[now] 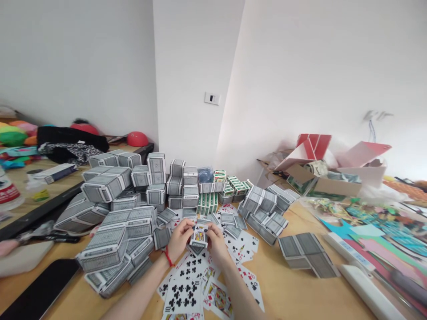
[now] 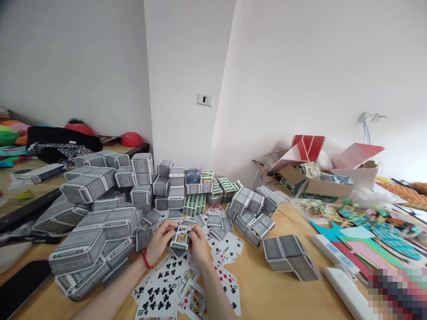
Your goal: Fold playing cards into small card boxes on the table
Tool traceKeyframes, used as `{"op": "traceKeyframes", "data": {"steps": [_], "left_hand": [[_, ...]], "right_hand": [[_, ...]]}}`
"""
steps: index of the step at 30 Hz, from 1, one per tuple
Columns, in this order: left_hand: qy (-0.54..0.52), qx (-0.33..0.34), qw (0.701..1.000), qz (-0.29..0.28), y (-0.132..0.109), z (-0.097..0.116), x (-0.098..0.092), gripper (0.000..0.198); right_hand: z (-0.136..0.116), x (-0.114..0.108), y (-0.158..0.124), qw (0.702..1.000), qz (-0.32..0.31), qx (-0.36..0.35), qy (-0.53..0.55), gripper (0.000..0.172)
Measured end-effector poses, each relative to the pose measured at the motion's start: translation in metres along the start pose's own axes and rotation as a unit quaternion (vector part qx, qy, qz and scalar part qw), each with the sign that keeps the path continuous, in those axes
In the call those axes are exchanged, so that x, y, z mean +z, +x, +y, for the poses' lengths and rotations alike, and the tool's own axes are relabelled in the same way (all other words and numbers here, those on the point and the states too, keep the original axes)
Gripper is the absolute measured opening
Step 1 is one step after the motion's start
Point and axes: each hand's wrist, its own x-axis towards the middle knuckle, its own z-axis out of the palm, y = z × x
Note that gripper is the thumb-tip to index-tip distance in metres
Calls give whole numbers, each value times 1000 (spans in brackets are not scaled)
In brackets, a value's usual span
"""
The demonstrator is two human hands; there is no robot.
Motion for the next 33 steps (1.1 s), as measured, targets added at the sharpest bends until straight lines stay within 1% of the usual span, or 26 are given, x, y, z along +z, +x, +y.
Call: {"op": "traceKeyframes", "data": {"steps": [4,8,10,12,14,16,18,21,22,24,26,27,29,31,33], "left_hand": [[2,-4,1000,5,-1,0,2,9],[6,-23,999,-22,0,-3,1,17],[11,-23,1000,-15,0,-4,0,16],[15,-18,1000,3,1,-5,-1,14],[18,-9,1000,24,1,-4,-2,13],[26,5,999,38,0,-3,-2,13],[39,16,998,38,-1,-2,-2,13],[48,23,998,14,-4,-3,1,12],[49,25,999,5,-4,-4,2,12],[53,31,998,-12,-5,-5,2,12],[64,40,997,-19,-5,-6,2,11],[70,45,996,-21,-6,-6,2,11],[77,55,995,-26,-6,-7,1,13],[82,62,994,-32,-7,-8,1,18],[93,69,993,-22,-6,-10,2,24]], "right_hand": [[-1,1,1,997,4,34,74,3],[-3,3,-1,995,7,43,94,5],[-4,5,-3,991,7,52,124,6],[-6,7,-5,984,-9,70,164,7],[-10,9,-8,974,-42,92,200,8],[-13,11,-9,968,-69,117,213,11],[-14,13,-9,972,-55,131,185,19],[-11,12,-7,988,-5,128,86,23],[-9,11,-7,991,-8,124,56,22],[-6,9,-6,993,-40,113,23,22],[-3,7,-5,994,-66,82,4,25],[-2,7,-5,996,-66,59,-12,26],[-1,6,-4,997,-40,1,-66,30],[-1,6,-4,990,0,-50,-129,32],[-2,7,-3,982,24,-82,-168,32]]}}
